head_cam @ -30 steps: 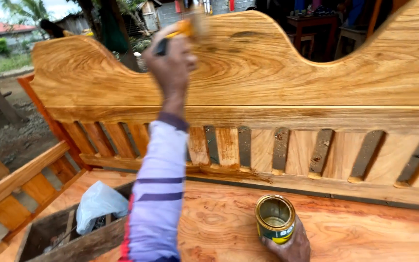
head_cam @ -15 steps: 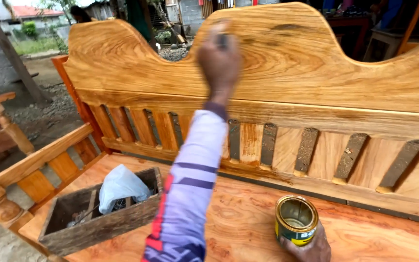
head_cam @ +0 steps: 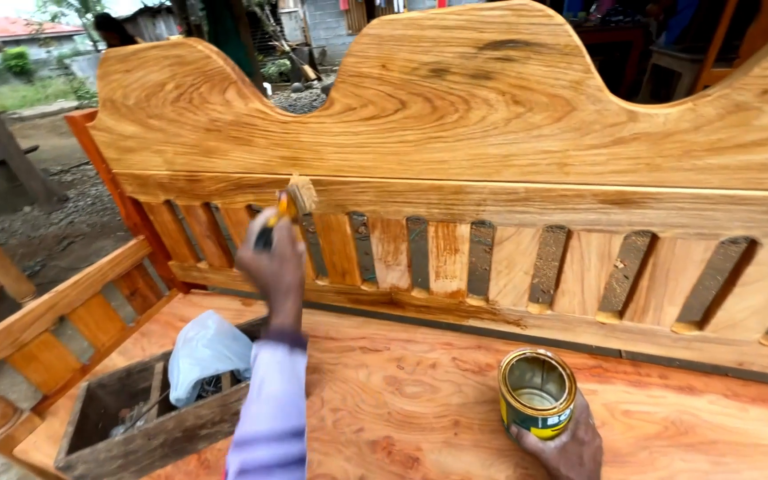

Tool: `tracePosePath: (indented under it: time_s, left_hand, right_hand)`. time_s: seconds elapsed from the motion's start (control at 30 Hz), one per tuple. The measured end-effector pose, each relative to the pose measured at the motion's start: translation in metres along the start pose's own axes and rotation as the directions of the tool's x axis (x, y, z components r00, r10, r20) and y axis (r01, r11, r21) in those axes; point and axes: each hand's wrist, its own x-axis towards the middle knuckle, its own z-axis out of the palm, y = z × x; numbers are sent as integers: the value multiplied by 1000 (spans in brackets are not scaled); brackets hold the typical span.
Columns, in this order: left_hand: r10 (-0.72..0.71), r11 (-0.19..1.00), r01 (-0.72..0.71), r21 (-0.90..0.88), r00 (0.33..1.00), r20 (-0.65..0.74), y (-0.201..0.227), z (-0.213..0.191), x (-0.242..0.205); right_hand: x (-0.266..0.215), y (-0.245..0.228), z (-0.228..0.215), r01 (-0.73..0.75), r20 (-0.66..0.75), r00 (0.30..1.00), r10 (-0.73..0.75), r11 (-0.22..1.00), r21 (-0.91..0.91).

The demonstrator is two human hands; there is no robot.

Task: Applying varnish to a wooden bench using a paintbrush in an outdoor workshop.

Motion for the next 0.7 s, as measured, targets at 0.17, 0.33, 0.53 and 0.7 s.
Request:
tracePosePath:
  time_s: [0.17, 0.33, 0.53, 0.7]
  left_hand:
    - [-59, 981, 104, -165, 965, 257, 50, -57, -110]
    - [-242, 969, 238, 71, 837, 491, 109, -70, -149]
    - [-261, 953, 11, 302, 535, 804, 159, -41, -164]
    - [-58, 960, -237, 146, 343, 937, 136, -18, -191]
  right_hand:
    - [-10, -12, -9, 25, 47, 999, -24, 999, -31]
    - [-18, -12, -6, 257, 58, 965, -256, 966, -22]
    - [-38, -34, -11, 438, 144, 888, -437, 899, 23]
    - [-46, -40, -11, 477, 172, 861, -478, 878, 53]
